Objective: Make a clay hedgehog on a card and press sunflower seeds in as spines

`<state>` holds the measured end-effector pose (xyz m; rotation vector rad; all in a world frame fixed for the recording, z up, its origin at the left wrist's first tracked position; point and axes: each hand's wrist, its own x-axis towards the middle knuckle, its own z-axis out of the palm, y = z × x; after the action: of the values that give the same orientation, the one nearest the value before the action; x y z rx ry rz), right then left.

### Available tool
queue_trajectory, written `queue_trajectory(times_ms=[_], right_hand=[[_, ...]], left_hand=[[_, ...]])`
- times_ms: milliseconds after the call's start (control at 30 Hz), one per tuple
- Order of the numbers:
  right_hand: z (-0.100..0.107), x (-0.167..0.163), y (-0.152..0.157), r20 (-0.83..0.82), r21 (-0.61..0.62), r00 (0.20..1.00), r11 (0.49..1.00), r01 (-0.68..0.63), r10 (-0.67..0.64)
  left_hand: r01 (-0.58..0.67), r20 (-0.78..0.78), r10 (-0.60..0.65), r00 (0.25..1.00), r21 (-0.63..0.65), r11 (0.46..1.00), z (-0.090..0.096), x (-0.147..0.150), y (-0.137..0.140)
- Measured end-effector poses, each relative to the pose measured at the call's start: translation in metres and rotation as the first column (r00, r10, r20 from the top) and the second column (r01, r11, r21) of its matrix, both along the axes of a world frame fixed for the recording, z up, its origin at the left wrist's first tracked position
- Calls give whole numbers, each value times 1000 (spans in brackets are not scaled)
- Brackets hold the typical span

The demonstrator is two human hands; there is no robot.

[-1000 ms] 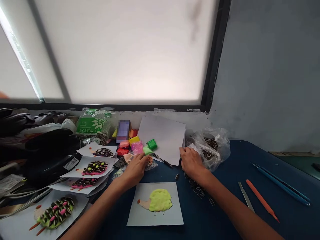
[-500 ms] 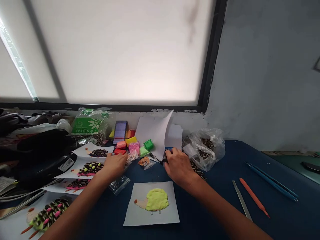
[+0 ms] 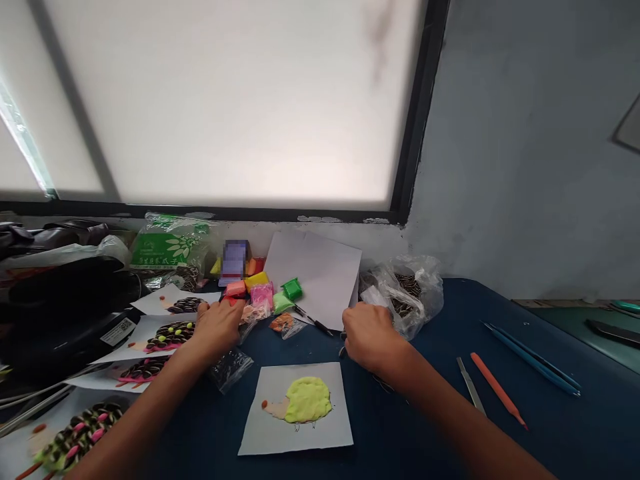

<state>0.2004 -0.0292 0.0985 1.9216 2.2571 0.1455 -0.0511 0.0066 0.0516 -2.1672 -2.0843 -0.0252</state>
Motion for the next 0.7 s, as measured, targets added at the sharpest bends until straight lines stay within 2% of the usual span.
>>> queue_trajectory(times_ms=[100, 167, 200, 333, 467, 600, 700], right_hand=[[2, -7, -7, -87, 8, 991, 995, -104, 104], [-6, -13, -7, -248, 60, 942, 974, -219, 227], [-13, -16, -5, -278, 77, 924, 965, -252, 264], [-39, -27, 5, -318, 59, 908, 962, -267, 272], [-52, -38, 19, -430, 99, 856, 957, -272, 288], [-61, -57, 34, -479, 152, 814, 945, -291, 328], [-66, -63, 40, -526, 192, 745, 910, -367, 411]], left_hand=[[-15, 14, 15, 1000, 13, 1000, 2, 0, 0], [-18, 27, 18, 999, 29, 999, 4, 0, -1], [-16, 36, 14, 999, 37, 999, 4, -1, -1], [9, 80, -16, 997, 85, 996, 7, -1, 1], [22, 159, -49, 986, 167, 986, 15, 2, 3], [30, 343, -151, 927, 334, 942, 22, 6, 0], [-29, 451, -161, 878, 387, 922, 22, 2, 1]])
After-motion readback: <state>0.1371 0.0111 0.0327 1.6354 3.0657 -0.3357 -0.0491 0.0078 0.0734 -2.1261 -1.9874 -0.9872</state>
